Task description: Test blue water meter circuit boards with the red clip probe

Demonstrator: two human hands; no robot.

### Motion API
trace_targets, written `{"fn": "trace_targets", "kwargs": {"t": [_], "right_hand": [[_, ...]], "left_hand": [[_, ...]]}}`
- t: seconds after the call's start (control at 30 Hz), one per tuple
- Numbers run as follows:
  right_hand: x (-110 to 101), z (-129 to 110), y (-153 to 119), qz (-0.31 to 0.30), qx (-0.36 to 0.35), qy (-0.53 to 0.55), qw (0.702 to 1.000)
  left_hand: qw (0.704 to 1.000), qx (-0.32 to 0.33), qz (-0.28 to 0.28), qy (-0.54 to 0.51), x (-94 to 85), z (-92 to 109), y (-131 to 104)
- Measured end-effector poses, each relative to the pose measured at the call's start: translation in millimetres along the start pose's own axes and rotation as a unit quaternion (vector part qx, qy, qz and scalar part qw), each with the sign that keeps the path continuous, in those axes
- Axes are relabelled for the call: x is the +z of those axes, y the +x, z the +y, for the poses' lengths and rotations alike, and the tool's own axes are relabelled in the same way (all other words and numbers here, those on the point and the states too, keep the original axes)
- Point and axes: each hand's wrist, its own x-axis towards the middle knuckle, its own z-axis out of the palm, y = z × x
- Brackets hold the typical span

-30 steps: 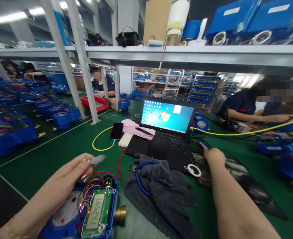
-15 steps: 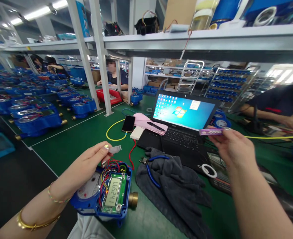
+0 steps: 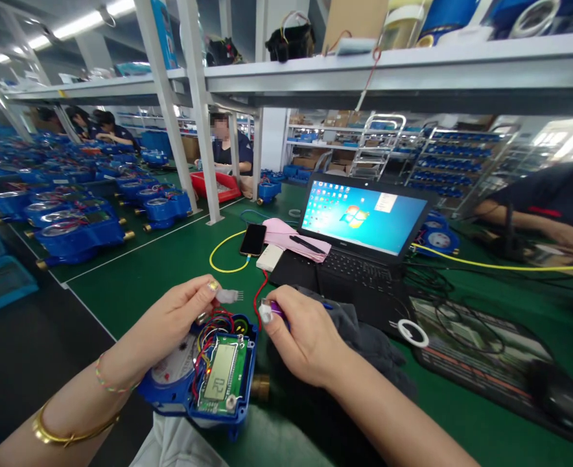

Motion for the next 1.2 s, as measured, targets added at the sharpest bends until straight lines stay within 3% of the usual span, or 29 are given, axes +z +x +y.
{"fn": "trace_targets", "kwargs": {"t": [0.23,0.63,1.07,1.2], "right_hand": [[6.6,9.2,-5.2,0.047,-0.009,-0.002,0.999],[17.4,7.5,8.7,0.037,0.077,-0.144,0.986],[18.4,1.9,21.0,0.052,0.058,-0.187,0.979],[16.4,2.6,19.4,0.025,0.024,-0.194,0.98]], "left_hand": [[1.0,0.0,-0.002,-0.002,-0.9,4.1,-0.4],[0.999,0.024,-0.003,0.03,0.1,4.0,-1.0],[0.999,0.022,-0.012,0.037,0.6,6.7,-2.7],[0.999,0.027,-0.01,0.036,0.1,6.2,-2.1]]}}
